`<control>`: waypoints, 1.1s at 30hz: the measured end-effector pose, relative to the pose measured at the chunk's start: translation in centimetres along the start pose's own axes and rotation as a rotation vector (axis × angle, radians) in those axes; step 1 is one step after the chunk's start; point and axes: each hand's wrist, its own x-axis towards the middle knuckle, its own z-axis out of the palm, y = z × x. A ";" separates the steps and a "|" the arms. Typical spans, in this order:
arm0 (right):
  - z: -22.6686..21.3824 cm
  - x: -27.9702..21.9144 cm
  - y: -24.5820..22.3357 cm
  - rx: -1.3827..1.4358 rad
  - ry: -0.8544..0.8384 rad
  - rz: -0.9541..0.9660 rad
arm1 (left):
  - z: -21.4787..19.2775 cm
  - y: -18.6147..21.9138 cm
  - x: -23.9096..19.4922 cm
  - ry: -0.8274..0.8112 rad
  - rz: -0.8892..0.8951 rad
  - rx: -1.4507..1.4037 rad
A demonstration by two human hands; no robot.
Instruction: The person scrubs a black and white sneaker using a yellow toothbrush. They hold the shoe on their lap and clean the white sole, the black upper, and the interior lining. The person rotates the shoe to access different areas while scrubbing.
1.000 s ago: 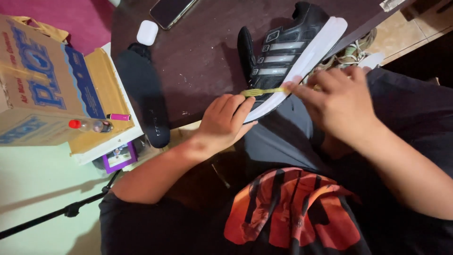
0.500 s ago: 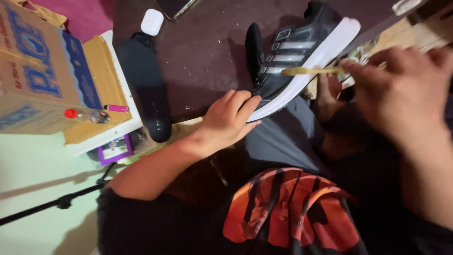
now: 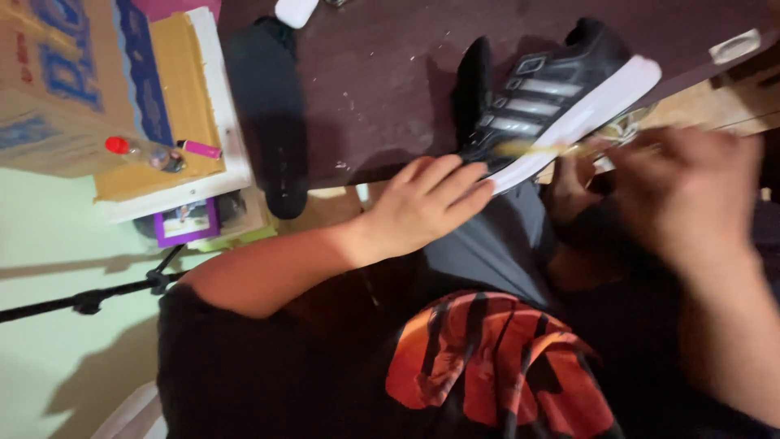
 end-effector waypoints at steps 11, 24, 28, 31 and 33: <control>1.4 -5.7 4.0 0.299 -0.016 0.438 | 0.3 1.5 0.6 0.121 0.080 0.008; -3.2 1.7 -6.4 -0.085 -0.534 0.390 | 0.6 0.5 0.2 0.097 0.066 -0.097; -2.6 -0.7 -3.9 -0.261 -0.455 0.210 | 0.4 0.7 0.1 0.087 0.104 -0.119; -5.3 0.7 -5.1 -0.253 -0.480 0.356 | 0.1 0.4 0.6 0.109 0.107 -0.124; -4.0 1.2 -5.8 -0.185 -0.456 0.452 | 0.6 0.2 0.2 0.115 0.097 -0.135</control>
